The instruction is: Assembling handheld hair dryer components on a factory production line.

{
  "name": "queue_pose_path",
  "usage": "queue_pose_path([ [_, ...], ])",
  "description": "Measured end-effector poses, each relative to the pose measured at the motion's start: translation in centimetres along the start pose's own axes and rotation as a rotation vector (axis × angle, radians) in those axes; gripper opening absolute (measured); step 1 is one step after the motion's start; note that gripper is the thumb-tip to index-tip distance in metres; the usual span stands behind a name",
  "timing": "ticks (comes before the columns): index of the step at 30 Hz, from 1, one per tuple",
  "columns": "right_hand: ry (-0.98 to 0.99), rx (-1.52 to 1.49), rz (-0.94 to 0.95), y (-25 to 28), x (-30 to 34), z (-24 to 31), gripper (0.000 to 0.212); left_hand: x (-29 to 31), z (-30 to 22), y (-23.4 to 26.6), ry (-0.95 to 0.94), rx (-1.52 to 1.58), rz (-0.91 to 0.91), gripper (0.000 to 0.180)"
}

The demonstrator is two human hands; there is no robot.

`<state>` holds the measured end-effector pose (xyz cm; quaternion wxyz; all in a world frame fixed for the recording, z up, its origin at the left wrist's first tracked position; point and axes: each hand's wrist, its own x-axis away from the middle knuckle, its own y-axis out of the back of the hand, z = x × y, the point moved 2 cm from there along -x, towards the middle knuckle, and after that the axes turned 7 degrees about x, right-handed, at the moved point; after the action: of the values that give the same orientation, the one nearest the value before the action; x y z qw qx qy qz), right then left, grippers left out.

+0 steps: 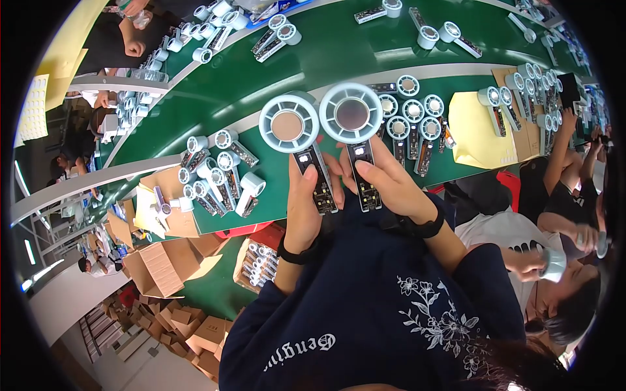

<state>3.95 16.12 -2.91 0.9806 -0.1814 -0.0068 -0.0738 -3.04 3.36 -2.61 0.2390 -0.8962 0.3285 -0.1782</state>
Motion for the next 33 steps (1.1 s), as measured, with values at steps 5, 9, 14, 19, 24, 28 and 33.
queue_pose_path([
  [5,-0.004,0.045,-0.028,0.0,0.2,0.1,0.041,0.0,0.0,-0.3,-0.007,-0.003,0.014,0.045],
  [9,0.021,0.001,-0.008,0.2,0.2,-0.3,0.044,-0.1,0.0,-0.9,-0.01,-0.012,-0.005,0.042],
  [14,0.054,0.023,-0.006,0.2,0.3,-0.8,0.045,-0.1,0.4,-0.6,0.011,-0.046,-0.024,0.042],
  [19,0.086,0.019,-0.061,0.8,0.7,-0.5,0.047,-0.9,0.9,-1.4,0.026,-0.083,0.023,0.043],
  [24,0.109,-0.124,-0.133,2.2,1.9,0.7,0.048,-2.5,2.3,-2.7,0.061,-0.076,0.175,0.038],
  [28,0.196,0.189,-0.347,4.2,2.8,1.6,0.049,-3.9,3.3,-5.2,0.079,-0.174,0.19,0.041],
  [33,0.22,0.202,-0.494,7.8,4.8,2.0,0.05,-6.8,5.9,-7.8,0.184,-0.135,0.386,0.034],
])
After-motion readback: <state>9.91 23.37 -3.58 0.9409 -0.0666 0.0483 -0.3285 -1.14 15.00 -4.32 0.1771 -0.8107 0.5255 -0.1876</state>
